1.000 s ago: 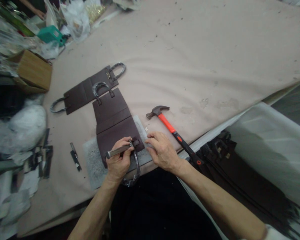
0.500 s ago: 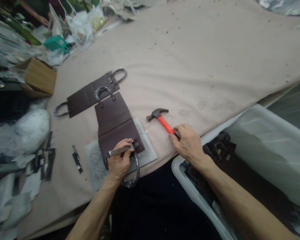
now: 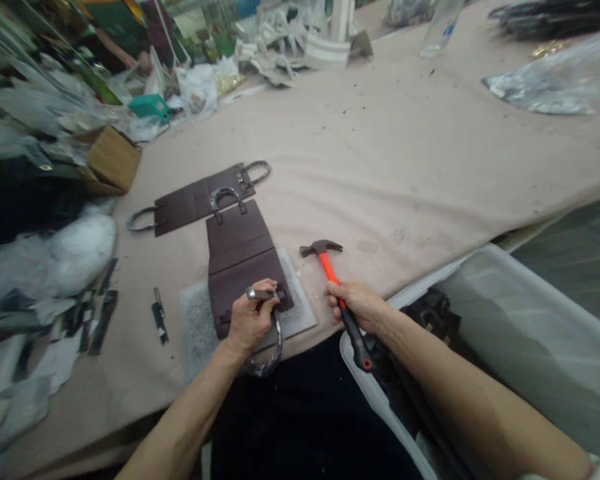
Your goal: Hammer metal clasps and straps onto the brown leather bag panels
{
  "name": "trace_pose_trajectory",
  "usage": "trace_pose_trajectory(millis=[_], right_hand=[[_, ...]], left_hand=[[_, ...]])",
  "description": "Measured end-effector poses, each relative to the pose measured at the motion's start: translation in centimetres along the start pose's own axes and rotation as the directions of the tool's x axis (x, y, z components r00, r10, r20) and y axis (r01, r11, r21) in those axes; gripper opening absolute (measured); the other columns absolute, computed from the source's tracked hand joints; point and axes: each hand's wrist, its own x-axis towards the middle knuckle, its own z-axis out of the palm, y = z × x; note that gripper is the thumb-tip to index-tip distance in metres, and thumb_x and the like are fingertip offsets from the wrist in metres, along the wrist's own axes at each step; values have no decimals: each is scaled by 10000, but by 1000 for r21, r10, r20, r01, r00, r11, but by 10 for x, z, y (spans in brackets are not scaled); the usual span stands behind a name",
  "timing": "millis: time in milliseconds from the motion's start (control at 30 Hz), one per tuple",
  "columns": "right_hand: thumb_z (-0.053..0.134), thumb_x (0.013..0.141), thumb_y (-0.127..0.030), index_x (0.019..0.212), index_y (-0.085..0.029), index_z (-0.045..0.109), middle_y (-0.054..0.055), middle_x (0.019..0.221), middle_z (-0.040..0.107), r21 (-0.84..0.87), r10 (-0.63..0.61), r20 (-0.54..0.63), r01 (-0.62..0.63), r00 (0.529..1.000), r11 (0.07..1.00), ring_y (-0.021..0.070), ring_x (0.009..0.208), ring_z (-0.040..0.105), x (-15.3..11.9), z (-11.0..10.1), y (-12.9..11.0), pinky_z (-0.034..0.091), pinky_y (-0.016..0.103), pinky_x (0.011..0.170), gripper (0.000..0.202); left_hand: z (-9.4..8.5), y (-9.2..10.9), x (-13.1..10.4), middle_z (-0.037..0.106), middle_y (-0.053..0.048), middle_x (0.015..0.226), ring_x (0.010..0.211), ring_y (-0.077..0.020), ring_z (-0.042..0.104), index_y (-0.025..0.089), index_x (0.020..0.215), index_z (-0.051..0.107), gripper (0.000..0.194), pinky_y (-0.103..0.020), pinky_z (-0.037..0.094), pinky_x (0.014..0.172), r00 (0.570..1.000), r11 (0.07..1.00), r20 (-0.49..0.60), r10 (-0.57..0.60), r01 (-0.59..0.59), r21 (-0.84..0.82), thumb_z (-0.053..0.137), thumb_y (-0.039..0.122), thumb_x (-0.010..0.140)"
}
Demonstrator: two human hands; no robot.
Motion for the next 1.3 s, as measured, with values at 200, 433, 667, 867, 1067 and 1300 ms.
trace_pose_trajectory(millis=[200, 433, 667, 867, 1067, 1300], right_hand=[[458, 960, -548, 813, -222, 477, -59, 565, 429, -421, -403, -168, 304, 900, 855, 101, 432, 397, -56, 16, -32, 304, 226, 415, 359], [386, 1009, -396, 745, -242, 435, -24, 516, 456, -877, -762, 358, 473, 539, -77, 134, 430, 352, -124, 33, -67, 217, 304, 471, 310], [336, 1048, -402, 799, -247, 446, -22, 534, 467, -913, -841, 301, 390, 450, -118, 144, 428, 377, -144, 43, -72, 255, 302, 484, 313], [411, 1006, -353, 743, -240, 449, -29, 491, 446, -899, -660, 426, 368, 619, -236, 133, 394, 310, -144, 40, -73, 155, 316, 468, 289], [352, 1033, -327, 787, -244, 457, 0, 542, 503, -913, -889, 339, 335, 309, -232, 155, 433, 400, -151, 42, -75, 230, 316, 484, 280], [327, 1038, -372, 774, -245, 432, -19, 509, 462, -926, -719, 339, 351, 607, -140, 150, 420, 367, -133, 29, -59, 199, 318, 486, 312]], left_hand=[[1, -1, 3, 742, -55, 1064, 1017, -210, 723, 217, 993, 648, 174, -343, 593, 928, 1000, 1000, 31, -2, 2, 12, 615, 104, 865], [0, 1, 4, 739, -48, 941, 908, -214, 720, 202, 913, 663, 133, -320, 581, 832, 998, 997, 61, -14, 10, 72, 632, 85, 858], [3, -8, 0, 745, -55, 1065, 1013, -215, 716, 220, 1000, 677, 176, -341, 582, 912, 999, 999, 26, 31, -32, 27, 635, 110, 869], [5, -10, -2, 754, -58, 989, 958, -222, 732, 215, 965, 686, 175, -351, 602, 895, 999, 997, -18, 51, -50, 51, 627, 94, 853], [3, -7, 0, 739, -57, 986, 955, -219, 717, 213, 949, 673, 140, -350, 591, 890, 998, 997, 25, 51, -52, 54, 633, 109, 865], [2, -3, 2, 738, -62, 990, 971, -217, 713, 210, 946, 667, 140, -346, 588, 894, 998, 998, 35, 50, -52, 43, 602, 112, 871]])
